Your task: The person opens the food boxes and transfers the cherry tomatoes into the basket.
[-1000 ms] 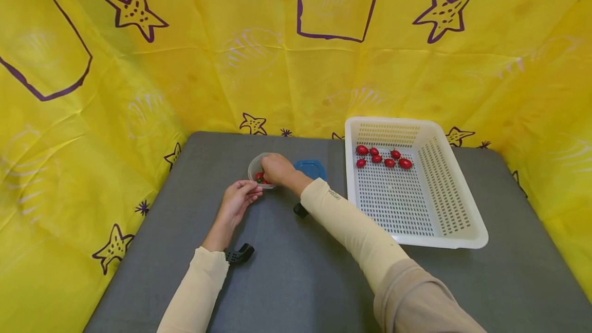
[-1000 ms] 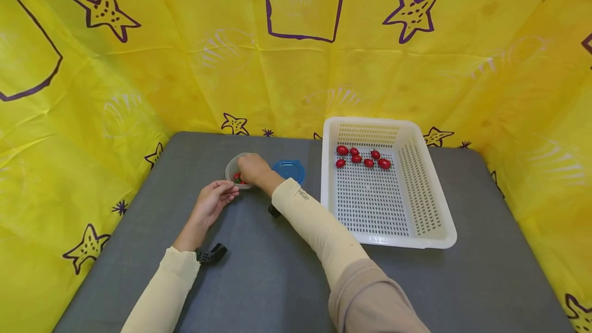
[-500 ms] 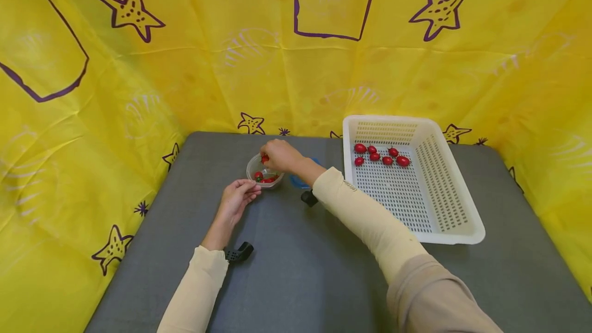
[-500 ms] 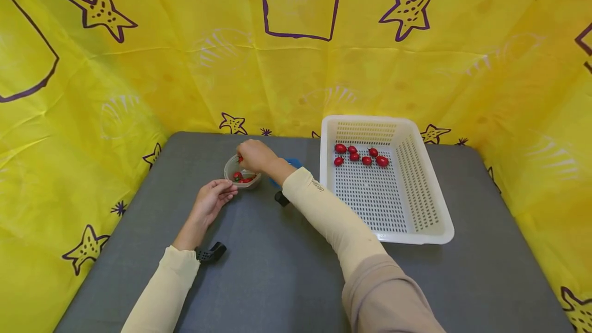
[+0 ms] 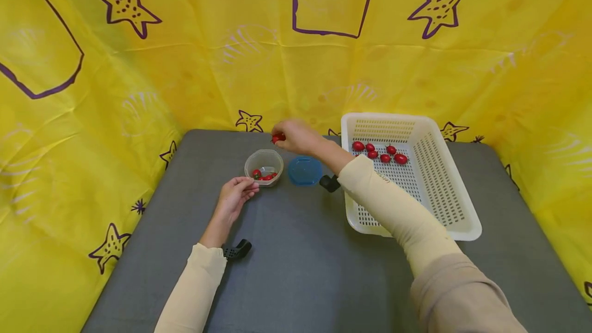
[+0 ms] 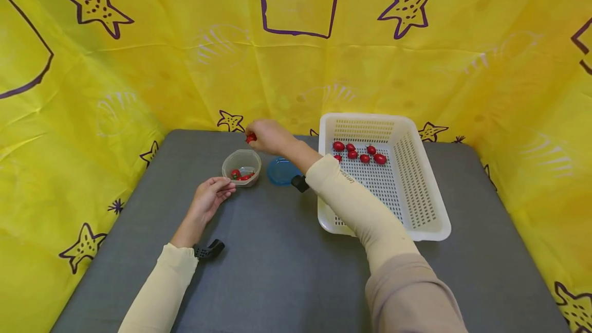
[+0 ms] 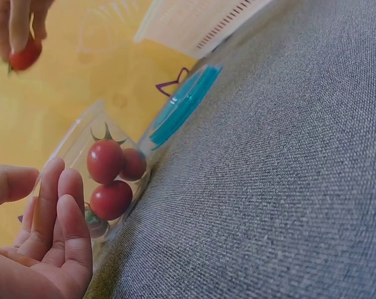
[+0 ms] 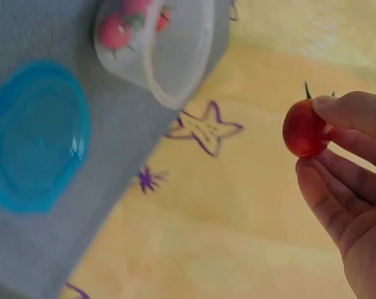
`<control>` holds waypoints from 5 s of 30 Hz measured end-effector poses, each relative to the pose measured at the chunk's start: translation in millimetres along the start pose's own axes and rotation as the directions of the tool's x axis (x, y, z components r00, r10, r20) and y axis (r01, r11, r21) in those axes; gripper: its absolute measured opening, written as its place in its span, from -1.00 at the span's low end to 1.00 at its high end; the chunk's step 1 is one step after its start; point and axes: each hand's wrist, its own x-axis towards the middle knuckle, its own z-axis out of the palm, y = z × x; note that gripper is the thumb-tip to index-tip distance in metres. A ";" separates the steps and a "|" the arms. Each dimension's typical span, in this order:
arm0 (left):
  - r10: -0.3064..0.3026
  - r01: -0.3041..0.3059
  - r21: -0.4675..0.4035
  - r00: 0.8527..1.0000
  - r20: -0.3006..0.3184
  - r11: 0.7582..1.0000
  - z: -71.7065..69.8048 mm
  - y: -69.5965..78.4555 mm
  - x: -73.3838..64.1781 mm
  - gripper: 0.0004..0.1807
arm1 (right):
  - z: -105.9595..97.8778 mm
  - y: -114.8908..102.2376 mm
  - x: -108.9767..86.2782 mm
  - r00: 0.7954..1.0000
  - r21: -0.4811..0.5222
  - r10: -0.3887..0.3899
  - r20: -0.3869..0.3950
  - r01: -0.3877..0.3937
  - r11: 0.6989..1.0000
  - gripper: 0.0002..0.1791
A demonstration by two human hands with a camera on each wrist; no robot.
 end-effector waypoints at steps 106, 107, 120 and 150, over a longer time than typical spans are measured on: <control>-0.013 0.013 0.022 1.000 -0.025 1.000 0.7 0.9 -2.6 -0.93 | 0.9 11.4 -3.2 0.973 -0.093 0.022 0.228 -0.001 0.996 -0.73; -0.013 0.014 0.023 1.000 -0.025 1.000 0.8 0.9 -2.4 -0.93 | 4.9 9.3 -0.9 0.971 -0.091 0.018 0.240 0.004 0.996 -0.73; -0.007 0.007 0.017 1.000 -0.019 1.000 1.1 0.4 -3.3 -0.93 | 58.4 -8.7 18.9 0.939 -0.054 0.033 0.342 -0.015 0.998 -0.71; -0.003 0.003 0.024 1.000 -0.006 1.000 2.1 -3.8 -3.2 -0.93 | 96.5 -7.3 29.0 0.940 -0.121 0.061 0.335 -0.021 0.992 -0.88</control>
